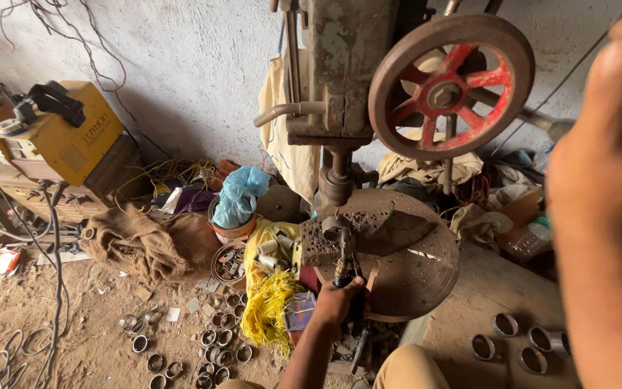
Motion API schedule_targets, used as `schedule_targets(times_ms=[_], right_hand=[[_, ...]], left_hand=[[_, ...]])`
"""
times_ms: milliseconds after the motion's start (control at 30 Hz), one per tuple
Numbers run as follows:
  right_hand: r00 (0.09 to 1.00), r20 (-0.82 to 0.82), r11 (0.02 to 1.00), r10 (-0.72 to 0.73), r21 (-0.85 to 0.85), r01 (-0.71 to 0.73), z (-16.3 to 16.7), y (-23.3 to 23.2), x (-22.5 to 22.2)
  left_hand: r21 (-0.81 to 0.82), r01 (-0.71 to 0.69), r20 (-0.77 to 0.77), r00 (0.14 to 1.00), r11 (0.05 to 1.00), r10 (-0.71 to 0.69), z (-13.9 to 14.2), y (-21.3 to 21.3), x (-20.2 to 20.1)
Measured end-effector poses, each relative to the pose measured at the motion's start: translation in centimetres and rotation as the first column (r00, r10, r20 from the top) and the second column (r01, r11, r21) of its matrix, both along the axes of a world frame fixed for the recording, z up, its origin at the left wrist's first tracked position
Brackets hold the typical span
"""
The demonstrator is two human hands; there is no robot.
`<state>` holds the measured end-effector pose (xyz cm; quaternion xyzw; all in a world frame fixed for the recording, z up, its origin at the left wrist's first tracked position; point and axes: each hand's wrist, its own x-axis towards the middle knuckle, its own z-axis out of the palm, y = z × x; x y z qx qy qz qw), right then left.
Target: The person holds a metal ring with pliers and positions it under a drill press. They rotate the handwheel to lower the drill bit and drill into the metal ring, then raise the wheel to retract the bit. The person repeats this process on the same ring.
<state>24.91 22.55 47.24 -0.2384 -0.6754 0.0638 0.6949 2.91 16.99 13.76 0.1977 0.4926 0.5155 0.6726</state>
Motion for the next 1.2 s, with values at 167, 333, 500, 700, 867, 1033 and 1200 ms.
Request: schedule_targets(times_ms=[167,333,500,700,867,1033,1200], right_hand=[[0.997,0.082,0.999,-0.003,-0.038,0.006,0.6,1.6,1.6],[0.991,0.105,0.992,0.085,-0.103,-0.074,-0.3,2.7,3.1],[0.949,-0.083,0.934,0.304,-0.169,-0.314,-2.9,1.0,2.8],[0.977,-0.206,0.998,0.063,0.016,-0.061,-10.9,-1.6,-1.3],[0.999,0.014,0.972,0.045,-0.232,-0.04,-9.4,-1.9,-0.2],[0.916,-0.211,0.387,0.343,-0.856,-0.342,-4.9,-0.7,1.5],[0.822,-0.349,0.15,0.45,-0.878,-0.455,-1.7,2.8,3.8]], left_hand=[[0.025,-0.001,0.007,1.0,1.0,0.001,0.4,-0.2,-0.2],[0.022,0.008,-0.011,1.0,1.0,-0.008,1.3,-0.5,-0.1],[0.005,0.007,-0.008,1.0,1.0,-0.007,1.5,-0.9,-0.1],[0.05,-0.022,0.026,0.999,0.998,0.02,0.9,-0.7,-0.3],[0.08,0.02,-0.021,1.0,0.997,-0.019,1.4,-0.9,-0.1],[-0.004,0.011,-0.036,0.999,1.0,-0.011,2.4,-0.9,-0.2],[0.031,0.02,-0.021,1.0,0.999,-0.019,1.9,-0.4,-0.3]])
